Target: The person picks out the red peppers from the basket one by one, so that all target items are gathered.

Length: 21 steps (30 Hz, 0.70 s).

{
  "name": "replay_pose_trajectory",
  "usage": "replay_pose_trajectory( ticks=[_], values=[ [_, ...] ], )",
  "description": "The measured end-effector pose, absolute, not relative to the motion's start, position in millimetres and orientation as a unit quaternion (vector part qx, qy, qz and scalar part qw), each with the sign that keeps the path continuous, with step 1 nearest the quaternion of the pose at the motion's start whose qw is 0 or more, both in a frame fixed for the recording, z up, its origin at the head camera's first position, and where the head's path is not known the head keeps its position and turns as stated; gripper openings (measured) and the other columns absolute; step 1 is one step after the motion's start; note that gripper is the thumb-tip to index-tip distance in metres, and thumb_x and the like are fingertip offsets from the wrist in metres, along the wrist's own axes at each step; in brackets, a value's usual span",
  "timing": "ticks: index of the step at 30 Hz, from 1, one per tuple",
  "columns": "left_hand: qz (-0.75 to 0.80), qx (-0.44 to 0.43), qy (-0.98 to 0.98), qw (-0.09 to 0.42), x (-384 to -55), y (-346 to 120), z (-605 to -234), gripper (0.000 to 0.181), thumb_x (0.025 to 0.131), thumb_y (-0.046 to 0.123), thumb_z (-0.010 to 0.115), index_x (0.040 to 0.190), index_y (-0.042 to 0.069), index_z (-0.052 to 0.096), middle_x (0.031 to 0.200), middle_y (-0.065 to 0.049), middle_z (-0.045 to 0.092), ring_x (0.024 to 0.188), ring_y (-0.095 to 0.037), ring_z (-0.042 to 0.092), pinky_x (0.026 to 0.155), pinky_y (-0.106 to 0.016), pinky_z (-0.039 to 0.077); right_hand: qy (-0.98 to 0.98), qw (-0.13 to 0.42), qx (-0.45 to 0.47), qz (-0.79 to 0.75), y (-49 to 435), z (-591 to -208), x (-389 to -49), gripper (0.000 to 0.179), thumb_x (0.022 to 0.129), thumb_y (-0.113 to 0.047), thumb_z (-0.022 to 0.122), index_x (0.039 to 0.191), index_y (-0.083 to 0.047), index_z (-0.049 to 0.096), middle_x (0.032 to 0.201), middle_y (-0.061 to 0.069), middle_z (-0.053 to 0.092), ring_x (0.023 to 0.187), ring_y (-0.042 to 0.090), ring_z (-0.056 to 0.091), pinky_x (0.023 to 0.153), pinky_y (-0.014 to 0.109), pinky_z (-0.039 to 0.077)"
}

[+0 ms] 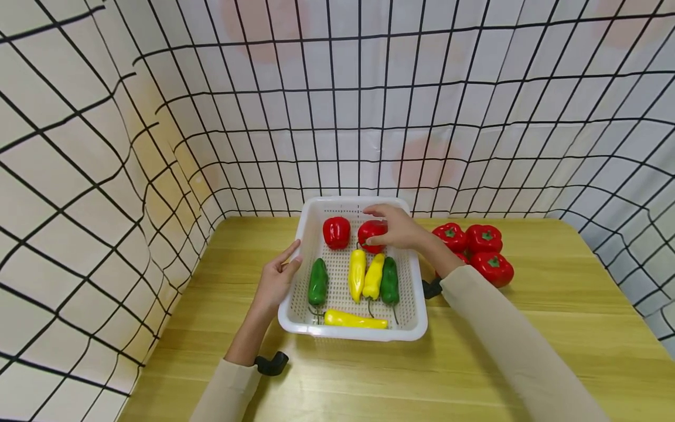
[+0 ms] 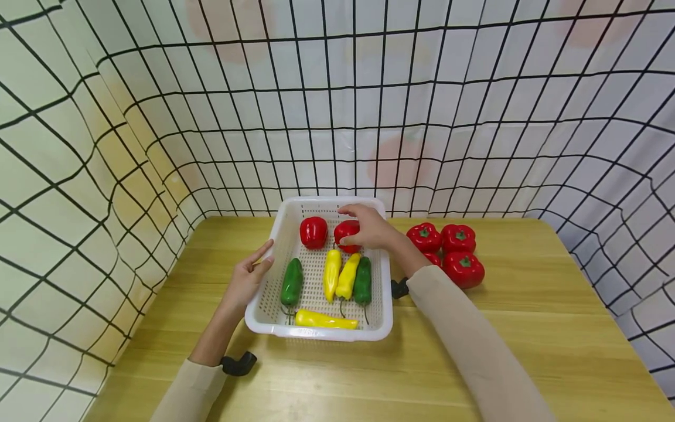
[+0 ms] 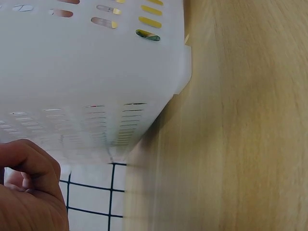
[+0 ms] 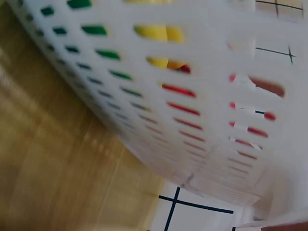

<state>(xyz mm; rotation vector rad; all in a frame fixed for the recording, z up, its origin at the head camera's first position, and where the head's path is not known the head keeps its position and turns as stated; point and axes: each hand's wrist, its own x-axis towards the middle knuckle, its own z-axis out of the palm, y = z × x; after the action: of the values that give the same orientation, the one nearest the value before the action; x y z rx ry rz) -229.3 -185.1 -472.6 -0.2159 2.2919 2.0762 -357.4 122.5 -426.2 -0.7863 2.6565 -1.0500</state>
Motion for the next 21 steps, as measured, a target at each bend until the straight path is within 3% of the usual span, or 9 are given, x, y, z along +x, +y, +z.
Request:
replay_pose_trajectory(
  ticks=[15, 21],
  values=[
    [0.679, -0.064, 0.731, 0.016, -230, -186, -473, 0.046, 0.105, 0.03, 0.061, 0.149, 0.041, 0.053, 0.141, -0.018, 0.064, 0.115, -0.037, 0.071, 0.084, -0.046, 0.065, 0.92, 0.116, -0.275, -0.255, 111, -429, -362, 0.074, 0.085, -0.013, 0.083, 0.152, -0.013, 0.05, 0.151, 0.012, 0.054, 0.133, 0.034, 0.054, 0.108, 0.052, 0.054],
    [0.677, -0.067, 0.732, 0.017, -230, -186, -473, 0.046, 0.105, 0.03, 0.061, 0.149, 0.042, 0.053, 0.142, -0.016, 0.064, 0.116, -0.036, 0.071, 0.084, -0.045, 0.065, 0.926, 0.113, -0.276, -0.232, 107, -435, -359, 0.073, 0.085, -0.02, 0.085, 0.151, -0.014, 0.052, 0.15, 0.01, 0.056, 0.132, 0.032, 0.054, 0.109, 0.051, 0.053]
  ],
)
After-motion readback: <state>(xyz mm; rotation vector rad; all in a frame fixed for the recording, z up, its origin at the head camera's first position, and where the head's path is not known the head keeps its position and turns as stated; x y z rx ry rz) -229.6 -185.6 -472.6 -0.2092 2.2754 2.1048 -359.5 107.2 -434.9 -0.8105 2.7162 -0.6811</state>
